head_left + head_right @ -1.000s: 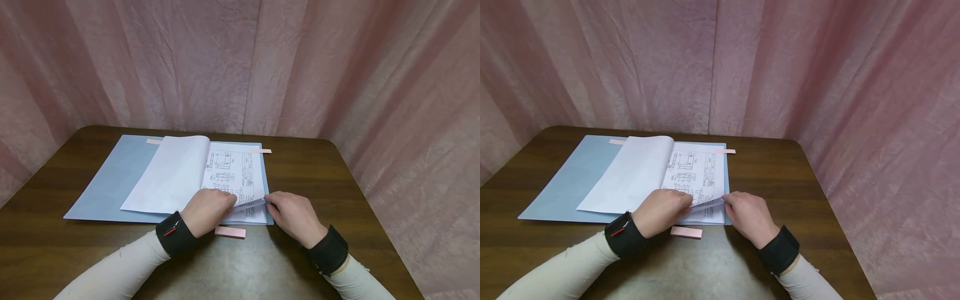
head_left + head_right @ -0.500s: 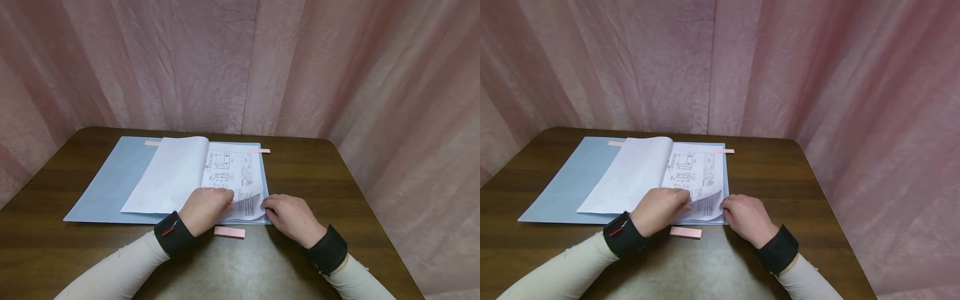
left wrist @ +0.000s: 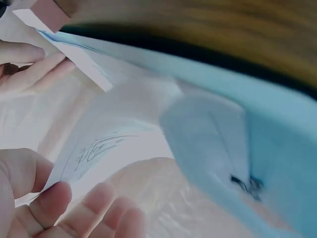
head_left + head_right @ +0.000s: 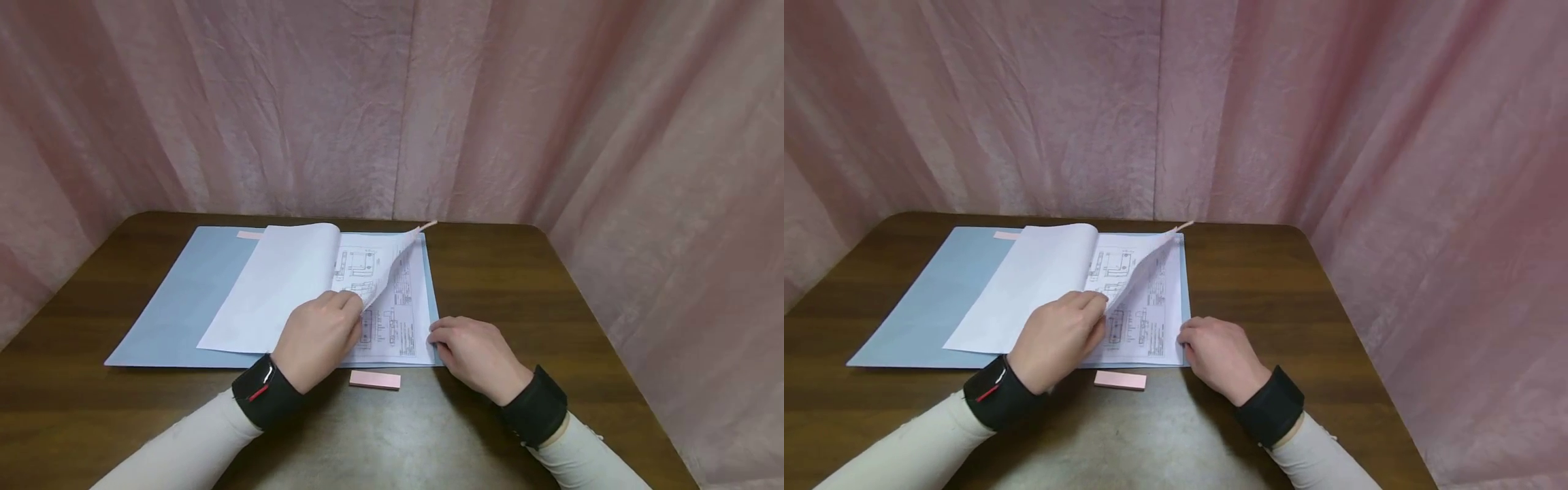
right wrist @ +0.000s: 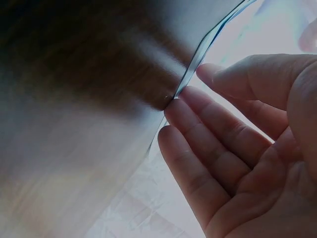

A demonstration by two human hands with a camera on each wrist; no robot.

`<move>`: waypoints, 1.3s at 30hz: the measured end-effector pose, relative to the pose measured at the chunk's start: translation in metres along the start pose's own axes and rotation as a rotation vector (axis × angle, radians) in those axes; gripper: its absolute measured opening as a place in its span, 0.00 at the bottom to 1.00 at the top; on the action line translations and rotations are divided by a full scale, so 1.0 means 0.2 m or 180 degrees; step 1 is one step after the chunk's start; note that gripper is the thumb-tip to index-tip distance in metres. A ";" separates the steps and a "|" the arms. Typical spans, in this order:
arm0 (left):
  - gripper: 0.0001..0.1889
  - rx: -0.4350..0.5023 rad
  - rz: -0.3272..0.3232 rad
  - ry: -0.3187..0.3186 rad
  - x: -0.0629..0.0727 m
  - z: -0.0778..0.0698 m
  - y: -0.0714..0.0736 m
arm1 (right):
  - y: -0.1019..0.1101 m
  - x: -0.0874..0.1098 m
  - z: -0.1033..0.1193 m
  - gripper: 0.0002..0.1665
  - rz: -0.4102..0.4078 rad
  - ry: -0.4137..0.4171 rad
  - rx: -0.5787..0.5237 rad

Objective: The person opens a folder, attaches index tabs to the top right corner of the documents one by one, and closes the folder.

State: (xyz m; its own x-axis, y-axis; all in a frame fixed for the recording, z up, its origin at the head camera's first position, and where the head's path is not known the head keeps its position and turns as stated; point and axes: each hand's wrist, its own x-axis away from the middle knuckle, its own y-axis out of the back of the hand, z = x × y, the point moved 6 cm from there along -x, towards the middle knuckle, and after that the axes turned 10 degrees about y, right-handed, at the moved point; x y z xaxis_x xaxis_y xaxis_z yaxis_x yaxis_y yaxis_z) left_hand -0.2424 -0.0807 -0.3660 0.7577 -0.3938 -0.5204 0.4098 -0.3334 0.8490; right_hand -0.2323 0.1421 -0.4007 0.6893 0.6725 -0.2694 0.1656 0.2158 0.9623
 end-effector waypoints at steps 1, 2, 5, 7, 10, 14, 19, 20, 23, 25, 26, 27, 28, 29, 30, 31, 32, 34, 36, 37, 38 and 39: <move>0.08 -0.0043 -0.0042 -0.0012 0.01 0.01 0.01 | 0.00 0.00 0.00 0.10 -0.0019 0.0011 0.0015; 0.09 -0.0092 -0.0077 -0.0024 0.01 0.01 0.02 | 0.01 0.00 0.00 0.10 -0.0038 0.0020 0.0027; 0.09 -0.0243 -0.0138 -0.0046 0.03 0.04 0.04 | 0.02 0.00 0.00 0.10 -0.0064 0.0020 0.0039; 0.10 -0.0331 -0.0175 -0.0053 0.05 0.06 0.06 | 0.02 0.00 0.00 0.10 -0.0056 0.0006 0.0024; 0.12 -0.0476 -0.0208 -0.0020 0.08 0.11 0.07 | 0.02 0.00 0.00 0.10 -0.0031 -0.0007 0.0004; 0.14 -0.0721 -0.0148 0.0110 0.12 0.18 0.09 | 0.02 -0.01 0.00 0.10 -0.0011 -0.0017 -0.0008; 0.17 -0.0957 -0.0045 0.0291 0.15 0.24 0.11 | 0.03 0.00 -0.01 0.12 -0.0006 -0.0062 -0.0015; 0.18 -0.0992 -0.0038 0.0313 0.15 0.25 0.11 | 0.03 0.00 -0.01 0.12 -0.0002 -0.0070 -0.0019; 0.19 -0.1054 -0.0014 0.0363 0.16 0.28 0.11 | 0.03 0.00 -0.01 0.13 0.0029 -0.0102 -0.0036; 0.19 -0.1084 0.0020 0.0390 0.17 0.29 0.10 | 0.03 0.00 -0.01 0.13 0.0038 -0.0113 -0.0045; 0.19 -0.1089 0.0046 0.0413 0.17 0.30 0.10 | 0.03 0.00 -0.01 0.13 0.0052 -0.0120 -0.0056; 0.19 -0.1093 0.0075 0.0438 0.17 0.31 0.10 | 0.03 0.00 -0.01 0.13 0.0054 -0.0120 -0.0061; 0.19 -0.1103 0.0105 0.0463 0.17 0.31 0.10 | 0.03 0.00 -0.01 0.13 0.0053 -0.0119 -0.0066; 0.18 -0.1118 0.0141 0.0493 0.17 0.32 0.10 | 0.02 0.00 -0.01 0.13 0.0045 -0.0113 -0.0065; 0.17 -0.1127 0.0179 0.0520 0.18 0.32 0.09 | 0.03 0.00 -0.01 0.13 0.0033 -0.0105 -0.0061; 0.17 -0.1132 0.0212 0.0542 0.18 0.32 0.09 | 0.02 0.00 -0.01 0.12 0.0024 -0.0098 -0.0057; 0.16 -0.1123 0.0244 0.0565 0.18 0.33 0.09 | 0.03 0.00 -0.01 0.12 0.0020 -0.0094 -0.0056; 0.16 -0.1097 0.0277 0.0561 0.19 0.33 0.08 | 0.03 0.00 -0.01 0.12 0.0003 -0.0083 -0.0046; 0.19 -0.1021 0.0269 0.0523 0.19 0.33 0.07 | 0.03 0.00 -0.01 0.12 -0.0003 -0.0083 -0.0044; 0.21 -0.0971 0.0252 0.0499 0.19 0.33 0.07 | 0.02 0.00 -0.01 0.12 -0.0005 -0.0086 -0.0046; 0.23 -0.0913 0.0232 0.0476 0.19 0.34 0.07 | 0.02 0.00 -0.01 0.12 0.0000 -0.0091 -0.0048; 0.27 -0.0849 0.0215 0.0454 0.19 0.34 0.07 | 0.02 0.00 -0.01 0.12 -0.0001 -0.0090 -0.0048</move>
State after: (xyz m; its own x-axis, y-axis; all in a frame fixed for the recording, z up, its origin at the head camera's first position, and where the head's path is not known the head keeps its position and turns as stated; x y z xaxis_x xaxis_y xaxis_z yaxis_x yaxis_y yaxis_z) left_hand -0.2417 -0.1581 -0.3792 0.8437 -0.2769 -0.4599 0.4606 -0.0666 0.8851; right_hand -0.2331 0.1457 -0.3964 0.7089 0.6523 -0.2683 0.1553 0.2267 0.9615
